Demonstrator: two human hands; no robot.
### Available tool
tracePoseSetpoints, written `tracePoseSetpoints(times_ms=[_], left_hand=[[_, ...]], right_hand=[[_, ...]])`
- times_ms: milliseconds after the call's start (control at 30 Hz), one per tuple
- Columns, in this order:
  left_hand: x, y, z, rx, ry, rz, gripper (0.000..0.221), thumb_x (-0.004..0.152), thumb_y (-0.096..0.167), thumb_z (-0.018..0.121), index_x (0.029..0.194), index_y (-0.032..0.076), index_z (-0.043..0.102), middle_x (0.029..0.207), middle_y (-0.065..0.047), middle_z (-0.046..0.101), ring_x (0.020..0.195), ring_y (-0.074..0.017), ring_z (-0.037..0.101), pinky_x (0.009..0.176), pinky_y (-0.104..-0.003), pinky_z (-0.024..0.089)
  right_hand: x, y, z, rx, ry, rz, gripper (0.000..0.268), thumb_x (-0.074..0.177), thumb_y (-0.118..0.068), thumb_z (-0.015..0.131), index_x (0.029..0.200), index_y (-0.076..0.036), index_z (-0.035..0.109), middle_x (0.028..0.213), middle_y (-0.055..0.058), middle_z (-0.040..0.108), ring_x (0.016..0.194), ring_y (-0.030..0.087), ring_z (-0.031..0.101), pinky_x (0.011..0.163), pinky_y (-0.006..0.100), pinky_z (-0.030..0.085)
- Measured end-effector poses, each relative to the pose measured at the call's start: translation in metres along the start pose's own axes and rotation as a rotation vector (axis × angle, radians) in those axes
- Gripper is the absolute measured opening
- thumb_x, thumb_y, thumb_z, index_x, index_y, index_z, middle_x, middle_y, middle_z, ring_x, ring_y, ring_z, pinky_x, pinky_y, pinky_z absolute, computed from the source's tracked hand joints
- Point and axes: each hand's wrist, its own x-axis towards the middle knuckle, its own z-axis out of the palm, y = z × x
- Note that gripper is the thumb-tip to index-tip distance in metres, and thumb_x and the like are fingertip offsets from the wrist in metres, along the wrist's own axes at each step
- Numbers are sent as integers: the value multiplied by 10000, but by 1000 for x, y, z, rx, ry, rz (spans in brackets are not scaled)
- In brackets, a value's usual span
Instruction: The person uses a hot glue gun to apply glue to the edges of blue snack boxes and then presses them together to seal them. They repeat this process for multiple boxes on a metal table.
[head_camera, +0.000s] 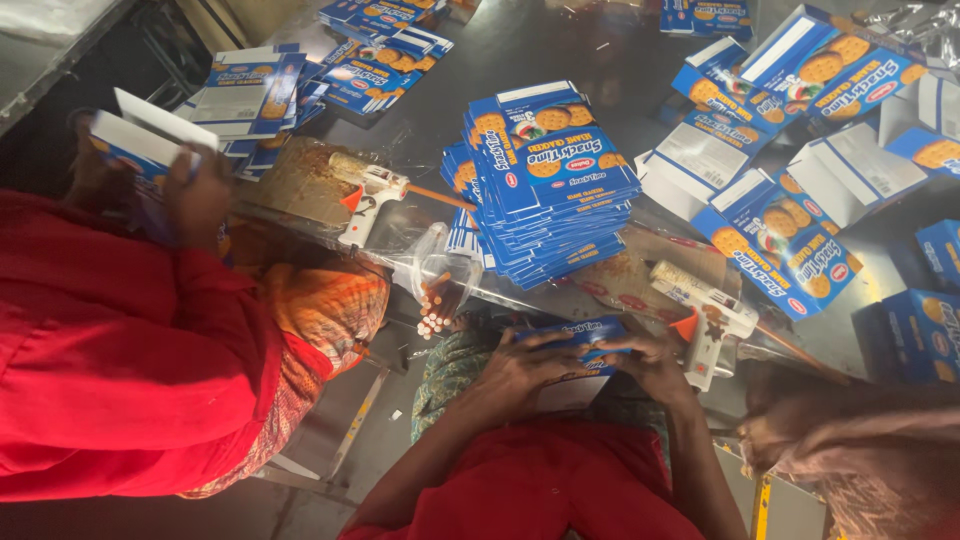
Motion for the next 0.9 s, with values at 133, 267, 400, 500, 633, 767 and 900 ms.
tracePoseSetpoints(times_ms=[133, 267, 400, 500, 633, 767, 900], left_hand=[[-2, -3, 11, -65, 224, -39, 298, 945, 181, 750, 1233, 243, 712, 1358, 74, 715, 1339, -167, 677, 1128, -470, 506], [-11, -8, 10, -316, 451, -223, 378, 939, 216, 732, 1292, 111, 651, 1309, -116, 701, 1148, -280, 693, 995, -423, 567], [-18, -24, -10, -182, 555, -446, 310, 987, 180, 703, 1287, 105, 680, 1199, -123, 753, 1085, -315, 712, 1001, -440, 532], [-7, -44, -12, -146, 421, -631, 316, 1002, 240, 666, 1303, 147, 699, 1136, -104, 757, 1109, -290, 729, 1049, -413, 539], [34, -78, -9, 94, 476, -262, 336, 1013, 199, 623, 1329, 84, 630, 1480, -161, 601, 1432, -362, 511, 1179, -466, 422], [88, -123, -7, 368, 402, -244, 470, 1013, 224, 620, 1455, 82, 550, 1612, -192, 400, 1525, -391, 313, 1229, -517, 301], [122, -167, 8, 467, 249, -283, 619, 891, 292, 661, 1456, 73, 532, 1545, -236, 381, 1448, -403, 306, 1148, -538, 288]], right_hand=[[-6, 10, -4, -9, 58, 0, 350, 795, 52, 767, 1104, -112, 777, 1311, 87, 682, 1198, 208, 666, 964, 375, 609], [-11, 22, -39, -110, 192, 65, 386, 869, -8, 775, 1241, -104, 736, 1280, 120, 733, 1164, 239, 691, 954, 393, 599], [-10, 9, -84, 776, 717, -223, 657, 998, -384, 737, 1493, -38, 480, 1473, 138, 568, 1323, 262, 639, 1119, 425, 550], [-14, 2, -100, 980, 897, -230, 656, 963, -443, 735, 1416, -47, 474, 1418, 205, 580, 1279, 316, 665, 1094, 380, 580], [-14, 13, -90, 1025, 934, -65, 472, 1057, -426, 675, 1329, -63, 543, 1240, 228, 659, 1140, 304, 685, 990, 307, 607], [-24, 28, -64, 967, 744, 24, 311, 1106, -325, 626, 1271, -62, 601, 1126, 120, 704, 1058, 233, 692, 907, 304, 586], [-32, 26, -44, 862, 692, 108, 304, 1073, -282, 595, 1300, -84, 633, 1022, 68, 708, 923, 200, 676, 787, 319, 547]])
